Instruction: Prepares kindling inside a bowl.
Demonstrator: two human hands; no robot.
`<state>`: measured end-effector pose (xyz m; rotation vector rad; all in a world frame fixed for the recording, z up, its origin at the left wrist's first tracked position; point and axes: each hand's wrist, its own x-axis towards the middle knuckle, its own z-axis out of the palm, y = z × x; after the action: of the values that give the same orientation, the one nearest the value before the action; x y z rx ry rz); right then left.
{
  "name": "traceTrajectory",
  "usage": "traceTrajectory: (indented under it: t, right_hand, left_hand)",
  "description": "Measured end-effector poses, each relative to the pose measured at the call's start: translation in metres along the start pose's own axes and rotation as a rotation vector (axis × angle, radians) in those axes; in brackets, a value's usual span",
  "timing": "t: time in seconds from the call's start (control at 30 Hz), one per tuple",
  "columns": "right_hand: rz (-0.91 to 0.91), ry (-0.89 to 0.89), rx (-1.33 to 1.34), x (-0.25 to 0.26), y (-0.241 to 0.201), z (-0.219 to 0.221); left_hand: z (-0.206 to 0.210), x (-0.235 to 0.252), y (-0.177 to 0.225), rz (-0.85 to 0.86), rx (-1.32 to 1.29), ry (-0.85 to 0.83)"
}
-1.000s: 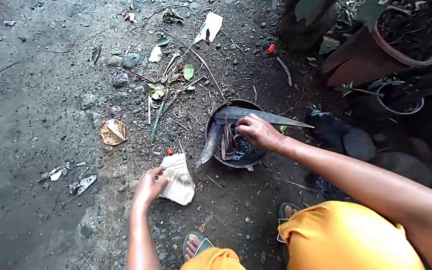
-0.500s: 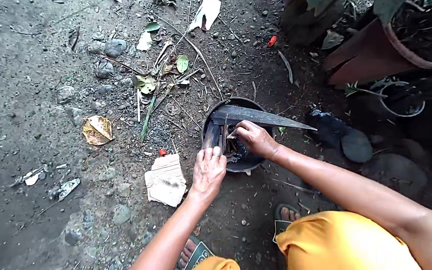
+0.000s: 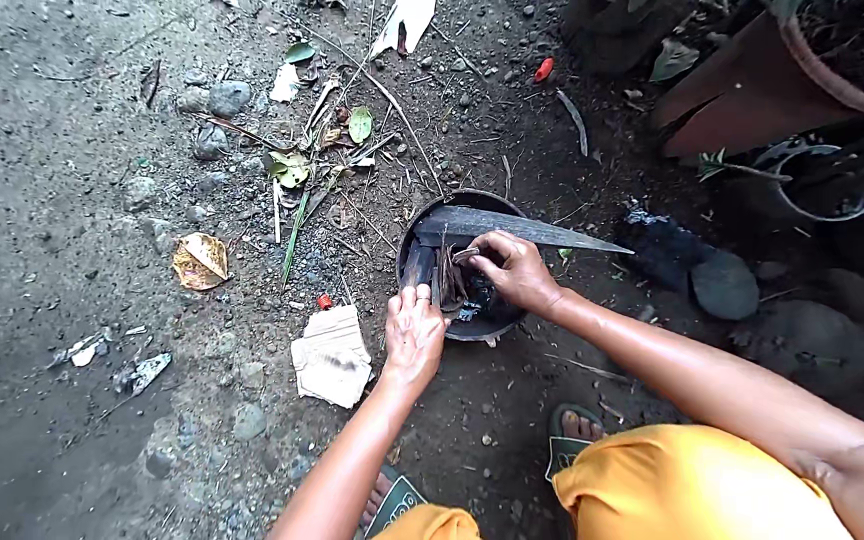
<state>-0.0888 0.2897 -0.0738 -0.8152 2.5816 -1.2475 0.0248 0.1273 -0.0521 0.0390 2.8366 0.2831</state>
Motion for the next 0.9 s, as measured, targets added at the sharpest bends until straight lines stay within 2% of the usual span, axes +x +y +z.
traceTrajectory:
  t: [0.17,0.37,0.43,0.5,0.63,0.9]
  right_hand:
    - [0.277,-0.138,-0.001,-0.006,-0.005,-0.005]
    - [0.548,-0.278,-0.092,0.001,-0.016,-0.007]
    - [0.59,-0.333,-0.123,0.006,-0.021,-0.009]
    - [0.597,-0.364,-0.163,0.01,-0.023,-0.008]
    - [0.584,-0.386,-0.231,0.016,-0.024,0.0]
    - [0.477,-0.392,-0.174,0.026,-0.028,0.001]
  left_hand:
    - [0.015,0.0,-0.005,-0.019,-0.036,0.268]
    - [0.011,0.007,-0.011,0.009,-0.119,0.413]
    - [0.0,0.017,-0.014,-0.014,-0.197,0.367]
    - [-0.014,0.031,-0.019,-0.084,-0.249,0.238]
    - [-0.023,0.057,-0.022,-0.133,-0.236,0.065]
    - [-0.032,0.063,-0.015,-0.119,-0.292,0.102]
